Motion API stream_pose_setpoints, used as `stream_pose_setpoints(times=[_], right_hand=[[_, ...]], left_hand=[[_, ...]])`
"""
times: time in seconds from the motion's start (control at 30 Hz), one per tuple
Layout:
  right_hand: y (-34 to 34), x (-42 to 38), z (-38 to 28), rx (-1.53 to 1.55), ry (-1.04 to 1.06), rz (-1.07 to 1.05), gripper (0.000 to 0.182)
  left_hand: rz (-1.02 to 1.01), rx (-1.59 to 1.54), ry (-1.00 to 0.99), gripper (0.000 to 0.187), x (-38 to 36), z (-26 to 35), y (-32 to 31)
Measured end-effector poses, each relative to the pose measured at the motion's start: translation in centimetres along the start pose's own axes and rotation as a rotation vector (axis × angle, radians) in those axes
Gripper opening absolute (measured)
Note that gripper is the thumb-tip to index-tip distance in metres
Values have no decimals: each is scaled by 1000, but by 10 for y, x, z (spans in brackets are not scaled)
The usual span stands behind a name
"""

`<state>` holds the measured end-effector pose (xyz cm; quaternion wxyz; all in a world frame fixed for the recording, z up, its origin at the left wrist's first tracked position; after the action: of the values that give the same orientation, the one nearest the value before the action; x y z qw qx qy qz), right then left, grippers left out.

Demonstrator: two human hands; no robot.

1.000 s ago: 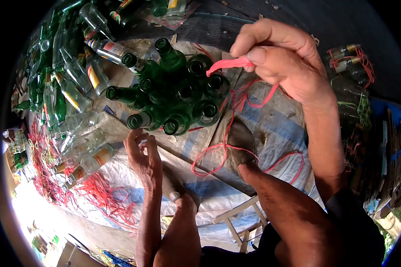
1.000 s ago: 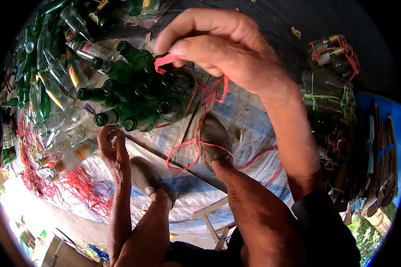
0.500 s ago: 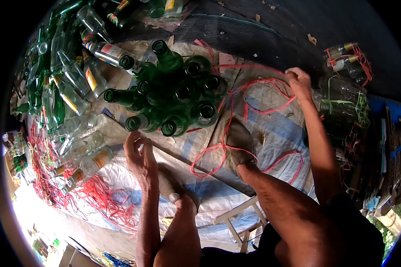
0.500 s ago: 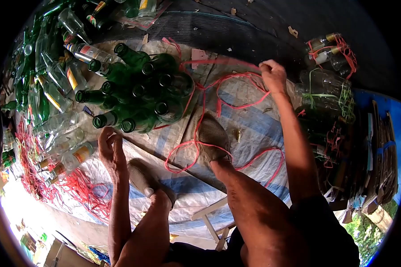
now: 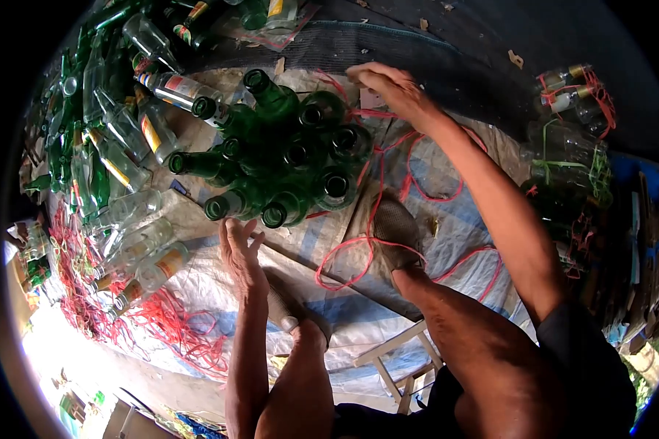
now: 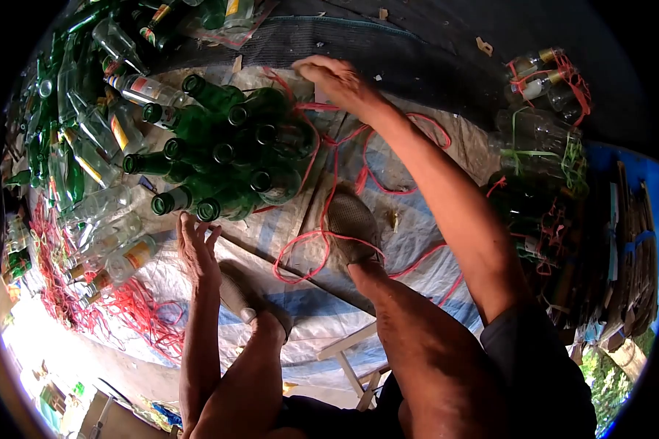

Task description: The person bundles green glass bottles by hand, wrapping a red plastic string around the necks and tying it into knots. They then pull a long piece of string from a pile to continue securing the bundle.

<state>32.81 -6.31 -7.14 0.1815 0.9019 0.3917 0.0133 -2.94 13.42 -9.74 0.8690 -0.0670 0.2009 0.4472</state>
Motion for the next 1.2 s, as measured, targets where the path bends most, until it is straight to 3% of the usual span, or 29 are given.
stream_pose_setpoints(times=[0.17, 0.27, 0.37, 0.5, 0.6, 0.7, 0.73, 0.83, 0.93, 1.0, 1.07, 1.2], right_hand=[[-42, 23, 5, 204, -242, -203, 55], [-52, 36, 24, 254, -324, -166, 59], [-62, 43, 16, 382, -226, -219, 63], [-72, 54, 28, 356, -247, -256, 66], [-81, 56, 37, 336, -209, -265, 65], [-81, 58, 42, 404, -241, -245, 64], [-83, 57, 43, 423, -246, -237, 62], [-84, 46, 38, 474, -406, -224, 56], [-92, 34, 34, 486, -545, -275, 57], [-98, 23, 33, 500, -580, -288, 55], [-94, 22, 23, 515, -570, -256, 49], [-97, 33, 45, 488, -483, -264, 48]], left_hand=[[-35, -101, 128, 65, 1, -16, -1], [-120, -88, 183, 64, 7, -16, -3], [-167, -61, 240, 61, 13, -13, 3], [-252, 41, 254, 57, 33, 2, 3], [-133, -50, 251, 53, 40, -7, 2], [-75, 8, -8, 64, 46, -14, -5], [69, -137, 73, 63, 40, -20, -9], [151, -34, -141, 50, 34, -36, -16], [158, -253, -160, 57, 26, -61, -31], [222, -96, -240, 58, 20, -66, -36], [231, -37, -255, 77, 17, -73, -41], [330, -114, -326, 50, 4, -67, -57]])
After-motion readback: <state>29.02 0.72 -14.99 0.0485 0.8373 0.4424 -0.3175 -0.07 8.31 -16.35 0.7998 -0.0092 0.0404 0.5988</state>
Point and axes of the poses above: each hand's wrist, its own x-axis towards the middle knuckle, its own y-axis out of the back of the hand, z = x × y, the point moved 6 cm from there along x, towards the middle knuckle, and after that the axes turned 4 degrees about -y, right-handed, at the moved point
